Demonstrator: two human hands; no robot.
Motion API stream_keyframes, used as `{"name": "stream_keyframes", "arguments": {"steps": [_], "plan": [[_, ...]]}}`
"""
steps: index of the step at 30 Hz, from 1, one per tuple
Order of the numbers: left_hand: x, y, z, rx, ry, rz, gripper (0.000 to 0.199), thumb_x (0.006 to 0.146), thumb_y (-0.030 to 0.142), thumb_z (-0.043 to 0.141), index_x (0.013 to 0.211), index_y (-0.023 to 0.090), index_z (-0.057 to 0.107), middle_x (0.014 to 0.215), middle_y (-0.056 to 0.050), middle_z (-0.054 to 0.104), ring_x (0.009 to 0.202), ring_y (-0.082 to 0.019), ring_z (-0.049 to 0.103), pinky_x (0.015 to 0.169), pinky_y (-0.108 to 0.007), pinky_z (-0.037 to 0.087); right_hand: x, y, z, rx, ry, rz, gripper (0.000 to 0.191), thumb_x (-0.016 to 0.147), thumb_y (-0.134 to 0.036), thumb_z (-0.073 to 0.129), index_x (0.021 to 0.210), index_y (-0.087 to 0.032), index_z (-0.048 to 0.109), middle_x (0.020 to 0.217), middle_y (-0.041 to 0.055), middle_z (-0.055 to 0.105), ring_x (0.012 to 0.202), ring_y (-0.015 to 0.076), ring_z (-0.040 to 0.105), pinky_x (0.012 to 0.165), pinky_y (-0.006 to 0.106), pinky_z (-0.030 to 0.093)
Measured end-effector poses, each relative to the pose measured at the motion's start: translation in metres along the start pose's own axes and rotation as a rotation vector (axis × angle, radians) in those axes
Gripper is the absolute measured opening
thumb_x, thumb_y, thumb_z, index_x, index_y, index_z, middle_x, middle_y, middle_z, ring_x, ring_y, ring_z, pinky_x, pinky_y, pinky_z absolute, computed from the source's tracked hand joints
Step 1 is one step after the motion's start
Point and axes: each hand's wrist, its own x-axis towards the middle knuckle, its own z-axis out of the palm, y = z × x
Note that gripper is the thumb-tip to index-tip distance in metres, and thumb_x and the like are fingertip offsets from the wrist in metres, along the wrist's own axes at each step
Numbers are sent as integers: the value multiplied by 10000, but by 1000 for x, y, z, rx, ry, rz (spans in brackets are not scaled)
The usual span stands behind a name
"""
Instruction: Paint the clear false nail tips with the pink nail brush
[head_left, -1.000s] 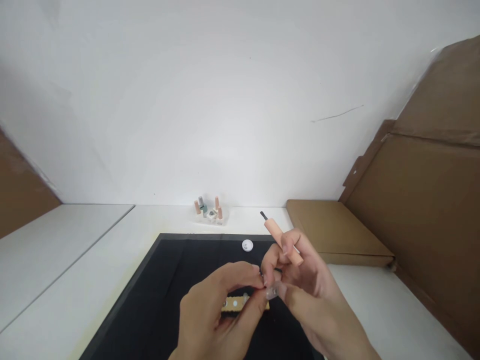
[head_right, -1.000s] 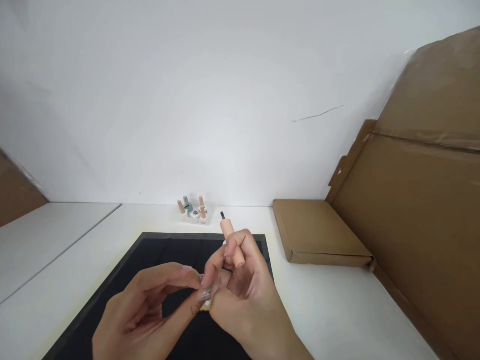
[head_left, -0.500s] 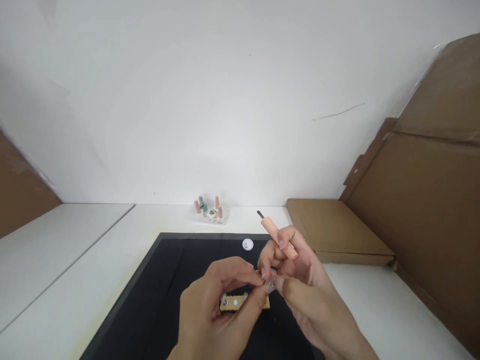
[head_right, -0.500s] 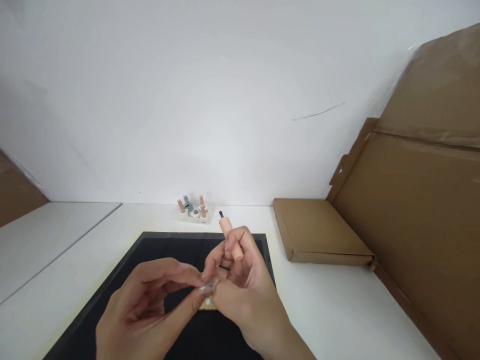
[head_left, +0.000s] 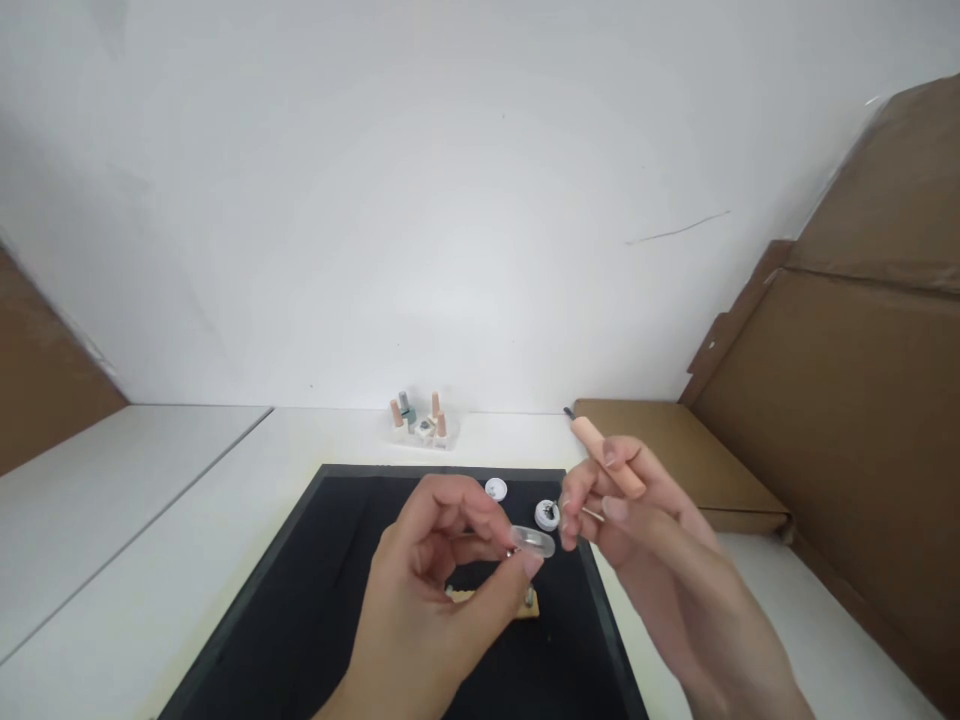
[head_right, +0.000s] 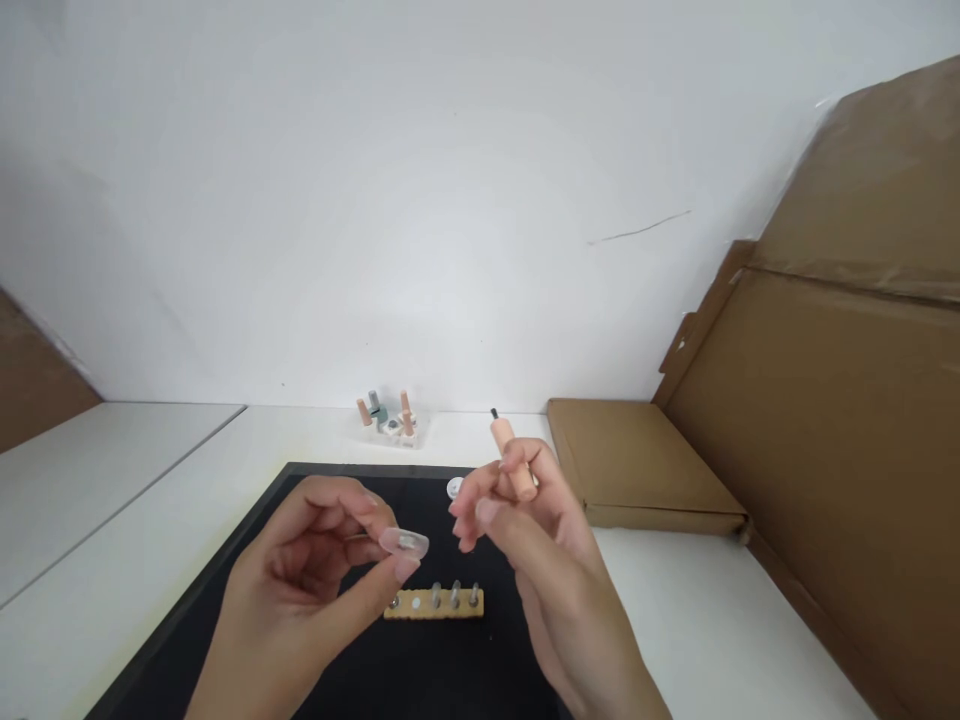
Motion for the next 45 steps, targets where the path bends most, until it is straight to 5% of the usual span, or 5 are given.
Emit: {"name": "stream_keyframes", "arguments": {"steps": [6, 9, 14, 26, 45], "plan": [[12, -5, -9, -171, -54, -45, 226, 685, 37, 759, 756, 203, 623, 683, 65, 628, 610, -61, 597, 597, -119, 542, 1, -10, -26, -552, 264, -227, 258, 936, -506, 567, 1057, -289, 634, 564, -28, 615, 560, 170, 600, 583, 308, 489], [22, -6, -14, -222, -93, -82, 258, 642, 30, 812, 748, 182, 632, 663, 65, 637, 603, -70, 600, 603, -150, 571, 13, -12, -49, -840, 204, -100, 452, 920, -639, 475, 1030, -240, 657, 478, -47, 517, 458, 168, 524, 480, 304, 412], [30, -1, -22, -370, -106, -328, 197, 643, 108, 871, 706, 141, 687, 630, 58, 658, 542, -53, 589, 571, -154, 605, 43, 4, -86, -1019, 84, 30, 324, 946, -481, 567, 956, -186, 700, 830, 18, 704, 760, 194, 659, 704, 332, 525], [37, -3, -18, -495, -116, -444, 256, 509, 122, 950, 657, 119, 740, 615, 17, 707, 524, -66, 659, 572, -142, 629, 73, 51, -128, -1152, -362, 474, 288, 945, -334, 633, 1181, -169, 641, 1212, 77, 666, 986, 214, 677, 816, 395, 586], [40, -10, -19, -544, -123, -483, 328, 415, 118, 1002, 625, 116, 750, 633, 7, 734, 532, -62, 683, 577, -122, 632, 75, 55, -122, -1262, -435, 537, 277, 945, -332, 630, 1178, -186, 654, 1270, 74, 648, 1043, 234, 661, 858, 407, 576]]}}
